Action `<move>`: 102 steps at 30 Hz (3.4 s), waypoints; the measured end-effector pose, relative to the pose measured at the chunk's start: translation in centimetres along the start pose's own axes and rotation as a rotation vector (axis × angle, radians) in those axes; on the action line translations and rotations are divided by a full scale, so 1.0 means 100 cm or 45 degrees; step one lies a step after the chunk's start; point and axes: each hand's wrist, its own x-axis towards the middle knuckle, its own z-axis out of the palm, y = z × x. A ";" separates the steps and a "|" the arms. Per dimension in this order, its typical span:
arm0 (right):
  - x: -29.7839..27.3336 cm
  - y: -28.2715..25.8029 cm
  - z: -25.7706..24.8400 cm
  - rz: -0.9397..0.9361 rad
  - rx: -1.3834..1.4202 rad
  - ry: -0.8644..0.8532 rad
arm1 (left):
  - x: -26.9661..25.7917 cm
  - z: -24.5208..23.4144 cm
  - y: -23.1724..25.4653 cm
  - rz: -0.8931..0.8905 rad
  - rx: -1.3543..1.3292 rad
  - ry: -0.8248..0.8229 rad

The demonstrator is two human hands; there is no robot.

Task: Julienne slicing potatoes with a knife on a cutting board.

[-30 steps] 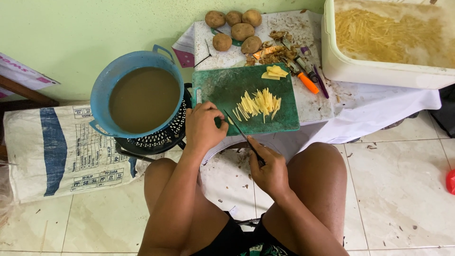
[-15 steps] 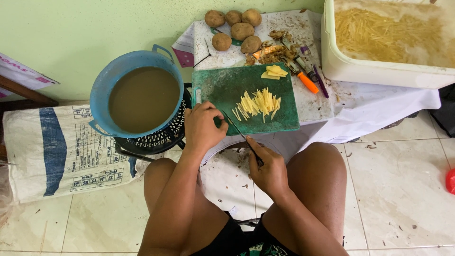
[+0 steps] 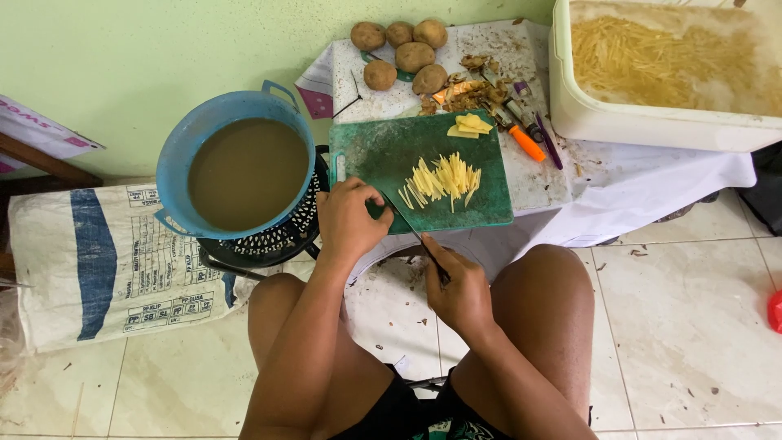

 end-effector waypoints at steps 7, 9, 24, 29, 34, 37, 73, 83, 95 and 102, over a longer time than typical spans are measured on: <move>-0.007 0.006 -0.008 -0.005 0.019 0.041 | 0.001 -0.009 0.007 -0.054 -0.064 -0.016; -0.011 0.010 -0.011 0.001 -0.025 0.078 | 0.000 -0.008 0.008 -0.075 -0.047 -0.036; -0.005 0.006 -0.013 0.042 0.044 0.089 | -0.002 0.001 0.010 -0.010 -0.112 0.033; -0.004 0.008 -0.014 0.048 0.035 0.084 | 0.001 0.000 0.014 -0.054 -0.124 0.013; -0.003 0.006 -0.014 0.040 0.002 0.113 | 0.001 -0.001 0.017 -0.076 -0.104 0.012; -0.002 0.006 -0.013 0.042 0.008 0.127 | 0.001 -0.003 0.017 -0.091 -0.096 -0.010; 0.008 0.024 -0.005 0.059 0.031 0.272 | 0.001 -0.014 -0.007 -0.195 -0.372 0.141; 0.007 0.025 -0.002 0.243 0.126 0.244 | 0.006 -0.013 0.000 -0.144 -0.420 0.148; 0.003 0.013 0.002 0.224 0.141 0.284 | 0.005 -0.040 0.043 -0.015 -0.513 0.190; -0.002 0.006 0.006 0.089 0.185 0.177 | 0.013 -0.030 0.074 0.188 -0.527 0.186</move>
